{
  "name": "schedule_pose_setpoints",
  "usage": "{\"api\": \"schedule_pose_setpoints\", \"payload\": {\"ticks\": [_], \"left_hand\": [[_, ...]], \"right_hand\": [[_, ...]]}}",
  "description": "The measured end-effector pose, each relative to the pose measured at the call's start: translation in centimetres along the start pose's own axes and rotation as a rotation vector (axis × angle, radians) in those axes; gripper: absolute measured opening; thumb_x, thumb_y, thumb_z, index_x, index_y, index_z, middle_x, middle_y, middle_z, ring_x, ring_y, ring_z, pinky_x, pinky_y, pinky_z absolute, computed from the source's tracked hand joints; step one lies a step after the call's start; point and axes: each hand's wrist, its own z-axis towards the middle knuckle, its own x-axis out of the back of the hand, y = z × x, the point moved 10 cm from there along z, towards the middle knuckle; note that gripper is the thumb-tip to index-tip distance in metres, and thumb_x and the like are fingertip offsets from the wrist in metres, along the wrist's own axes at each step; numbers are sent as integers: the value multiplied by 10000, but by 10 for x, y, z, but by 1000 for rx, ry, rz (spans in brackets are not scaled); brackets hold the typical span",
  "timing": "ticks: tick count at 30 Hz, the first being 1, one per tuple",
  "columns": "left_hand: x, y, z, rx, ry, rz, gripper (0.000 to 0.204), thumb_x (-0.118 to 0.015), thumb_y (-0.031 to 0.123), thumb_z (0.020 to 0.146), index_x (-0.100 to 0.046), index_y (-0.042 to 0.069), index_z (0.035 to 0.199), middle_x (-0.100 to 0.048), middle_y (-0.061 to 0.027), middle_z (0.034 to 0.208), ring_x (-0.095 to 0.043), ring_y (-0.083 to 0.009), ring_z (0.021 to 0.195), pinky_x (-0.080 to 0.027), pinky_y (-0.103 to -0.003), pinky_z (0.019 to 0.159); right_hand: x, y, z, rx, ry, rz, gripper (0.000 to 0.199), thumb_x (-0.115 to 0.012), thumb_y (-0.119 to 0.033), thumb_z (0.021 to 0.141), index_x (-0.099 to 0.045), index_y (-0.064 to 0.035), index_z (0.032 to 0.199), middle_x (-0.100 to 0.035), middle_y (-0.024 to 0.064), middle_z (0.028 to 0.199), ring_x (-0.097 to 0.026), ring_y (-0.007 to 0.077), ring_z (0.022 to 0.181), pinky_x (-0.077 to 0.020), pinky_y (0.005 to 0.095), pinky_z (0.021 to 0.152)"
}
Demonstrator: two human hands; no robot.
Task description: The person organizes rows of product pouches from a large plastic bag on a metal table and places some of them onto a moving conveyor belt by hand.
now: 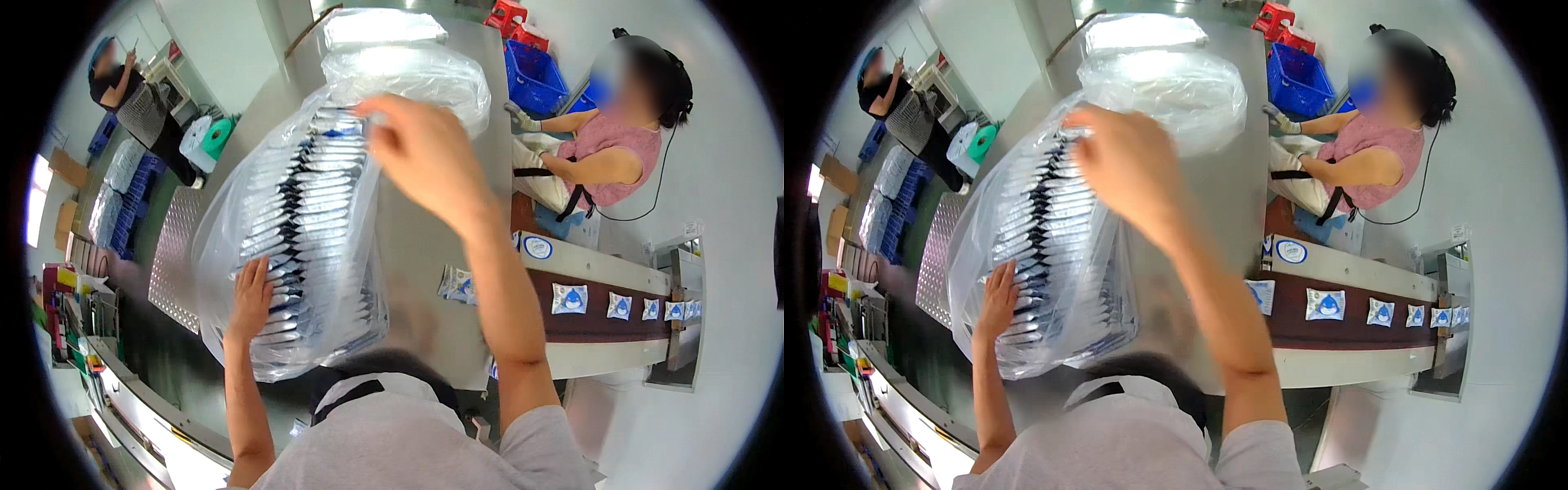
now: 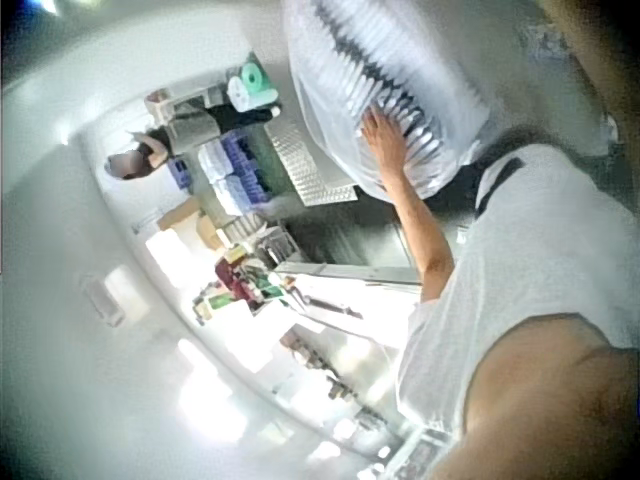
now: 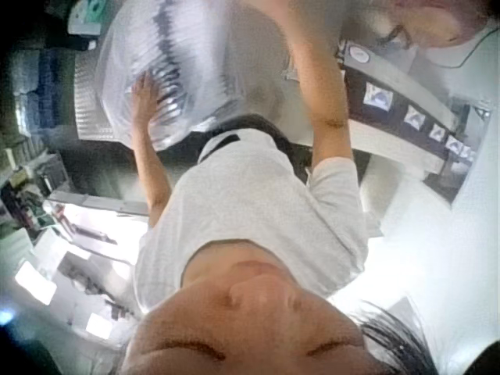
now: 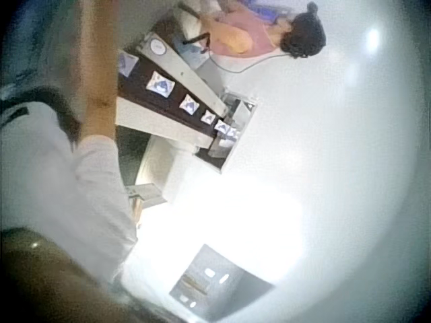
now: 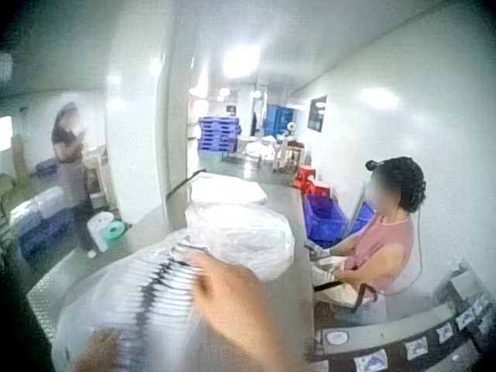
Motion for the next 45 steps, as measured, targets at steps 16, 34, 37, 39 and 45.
{"api": "schedule_pose_setpoints", "payload": {"ticks": [16, 34, 37, 39, 45], "left_hand": [[-5, -2, 1, 63, -41, -53, 670, -365, -93, 726, -382, 55, 1379, -398, -185, 1376, -320, -343, 1314, -214, -398, 1117], [5, 3, 7, 57, -25, 11, 486, -374, -28, 851, -437, 40, 1327, -483, -189, 1307, -436, -334, 1228, -322, -384, 1044], [8, -15, 8, 141, -83, -48, 537, -380, -62, 828, -421, 66, 1348, -541, -185, 1246, -492, -319, 1179, -350, -363, 1021], [12, -19, 28, 172, -122, -149, 545, -378, -66, 829, -405, 64, 1358, -584, -189, 1185, -532, -317, 1134, -373, -360, 997], [19, -52, 41, 220, -145, -238, 461, -431, 83, 892, -368, 12, 1343, -613, -210, 1102, -562, -337, 1072, -408, -395, 936]], "right_hand": [[230, 407, -382, -1034, -438, -438, 289, -505, -9, 781, -635, -42, 1037, -626, 98, 764, -592, 176, 690, -470, 304, 659], [-30, 363, -351, -265, -1054, 105, 482, -740, -373, 703, -629, -6, 994, -574, 164, 1009, -526, 313, 1029, -417, 385, 870], [-105, 344, -349, -648, -1185, 222, 791, -812, -387, 642, -454, 12, 1224, -519, 187, 1197, -478, 318, 1153, -371, 366, 976], [-137, 365, -391, -721, -1161, 327, 1173, -879, -415, 532, -208, 3, 1399, -423, 228, 1340, -387, 331, 1270, -318, 369, 1049], [-148, 273, -400, -479, -845, -493, 1114, -823, -541, 429, -346, 35, 1254, -445, 225, 1217, -409, 414, 1188, -312, 570, 972]]}}
